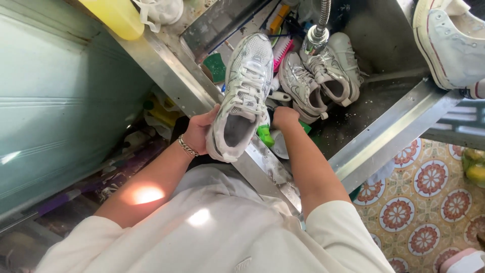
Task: The person scrubs a white sneaker with a brush and cleaning solution in a sink, focusing on the upper, sole, and interior. They rinse the shoe under running water and then remove the insole to clean it separately.
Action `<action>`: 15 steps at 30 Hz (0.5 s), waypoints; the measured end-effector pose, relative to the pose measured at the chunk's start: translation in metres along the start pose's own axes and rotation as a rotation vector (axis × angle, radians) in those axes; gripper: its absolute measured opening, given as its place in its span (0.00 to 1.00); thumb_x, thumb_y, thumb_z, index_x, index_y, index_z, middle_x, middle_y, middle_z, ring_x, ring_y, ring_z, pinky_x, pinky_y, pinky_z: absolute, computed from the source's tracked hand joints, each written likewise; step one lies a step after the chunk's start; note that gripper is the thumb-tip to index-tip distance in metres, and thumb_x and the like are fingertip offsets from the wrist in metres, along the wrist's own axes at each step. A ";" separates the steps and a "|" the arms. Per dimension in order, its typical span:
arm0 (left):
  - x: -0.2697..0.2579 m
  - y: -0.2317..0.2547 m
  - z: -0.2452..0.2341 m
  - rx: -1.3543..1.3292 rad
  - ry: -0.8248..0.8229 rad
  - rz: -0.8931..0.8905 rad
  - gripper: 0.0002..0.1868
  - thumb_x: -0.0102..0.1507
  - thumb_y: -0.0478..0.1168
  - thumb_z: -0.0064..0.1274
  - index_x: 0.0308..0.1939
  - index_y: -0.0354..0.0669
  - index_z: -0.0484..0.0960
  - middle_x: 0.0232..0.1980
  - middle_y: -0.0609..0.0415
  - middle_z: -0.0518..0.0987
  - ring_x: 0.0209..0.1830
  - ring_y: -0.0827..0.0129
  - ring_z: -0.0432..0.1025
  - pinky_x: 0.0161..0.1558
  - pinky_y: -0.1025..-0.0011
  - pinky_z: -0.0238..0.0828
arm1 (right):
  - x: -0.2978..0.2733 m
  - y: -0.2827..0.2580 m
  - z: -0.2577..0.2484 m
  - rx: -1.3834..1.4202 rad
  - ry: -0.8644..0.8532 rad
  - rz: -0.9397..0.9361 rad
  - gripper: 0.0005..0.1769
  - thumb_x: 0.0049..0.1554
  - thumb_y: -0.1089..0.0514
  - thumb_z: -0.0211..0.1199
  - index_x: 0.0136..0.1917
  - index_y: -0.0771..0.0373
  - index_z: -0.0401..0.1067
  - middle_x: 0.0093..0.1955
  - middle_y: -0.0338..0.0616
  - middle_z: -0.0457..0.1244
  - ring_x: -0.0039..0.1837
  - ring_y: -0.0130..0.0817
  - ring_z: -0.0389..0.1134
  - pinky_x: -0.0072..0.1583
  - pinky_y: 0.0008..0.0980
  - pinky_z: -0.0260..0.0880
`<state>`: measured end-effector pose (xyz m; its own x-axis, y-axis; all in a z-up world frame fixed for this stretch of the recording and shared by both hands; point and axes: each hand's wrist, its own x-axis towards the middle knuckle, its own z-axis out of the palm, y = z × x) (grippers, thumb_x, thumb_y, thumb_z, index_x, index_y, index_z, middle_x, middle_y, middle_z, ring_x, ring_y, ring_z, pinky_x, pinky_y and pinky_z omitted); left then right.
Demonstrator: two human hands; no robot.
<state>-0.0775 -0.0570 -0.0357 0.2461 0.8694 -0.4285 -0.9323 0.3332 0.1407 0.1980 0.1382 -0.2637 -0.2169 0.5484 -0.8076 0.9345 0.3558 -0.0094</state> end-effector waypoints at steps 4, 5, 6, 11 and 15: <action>0.014 -0.001 -0.040 0.052 0.006 -0.002 0.32 0.84 0.55 0.51 0.80 0.35 0.88 0.76 0.30 0.90 0.79 0.34 0.83 0.87 0.30 0.71 | -0.052 0.005 -0.050 -0.051 -0.024 -0.071 0.21 0.70 0.53 0.65 0.63 0.69 0.90 0.57 0.66 0.80 0.62 0.70 0.83 0.69 0.76 0.81; 0.015 -0.002 -0.038 0.076 0.018 0.004 0.31 0.84 0.54 0.52 0.82 0.36 0.87 0.77 0.30 0.90 0.80 0.35 0.83 0.88 0.31 0.70 | -0.051 0.015 -0.057 0.039 -0.044 -0.044 0.30 0.71 0.46 0.67 0.74 0.74 0.80 0.65 0.73 0.77 0.67 0.72 0.81 0.69 0.76 0.82; 0.015 -0.003 -0.037 0.101 0.031 0.009 0.31 0.84 0.53 0.53 0.83 0.36 0.86 0.77 0.31 0.89 0.80 0.36 0.83 0.89 0.32 0.69 | -0.050 0.026 -0.063 0.129 -0.063 -0.016 0.44 0.72 0.40 0.68 0.85 0.79 0.71 0.73 0.80 0.73 0.72 0.75 0.79 0.68 0.76 0.83; 0.003 0.010 0.025 0.214 0.063 -0.026 0.32 0.82 0.55 0.57 0.90 0.50 0.81 0.80 0.44 0.89 0.81 0.54 0.82 0.90 0.47 0.68 | -0.174 0.034 -0.131 0.440 0.294 -0.002 0.25 0.79 0.49 0.62 0.80 0.67 0.64 0.52 0.60 0.77 0.54 0.61 0.83 0.57 0.64 0.84; -0.006 0.016 0.028 0.315 0.100 -0.120 0.34 0.81 0.56 0.60 0.90 0.55 0.82 0.78 0.42 0.91 0.78 0.57 0.84 0.88 0.49 0.72 | -0.283 0.059 -0.132 1.012 0.479 -0.383 0.25 0.81 0.67 0.57 0.88 0.69 0.62 0.43 0.58 0.65 0.39 0.47 0.72 0.48 0.53 0.82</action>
<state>-0.0864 -0.0466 -0.0065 0.3071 0.7823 -0.5419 -0.7670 0.5406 0.3457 0.2768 0.1044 0.0419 -0.4141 0.8405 -0.3493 0.5373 -0.0841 -0.8392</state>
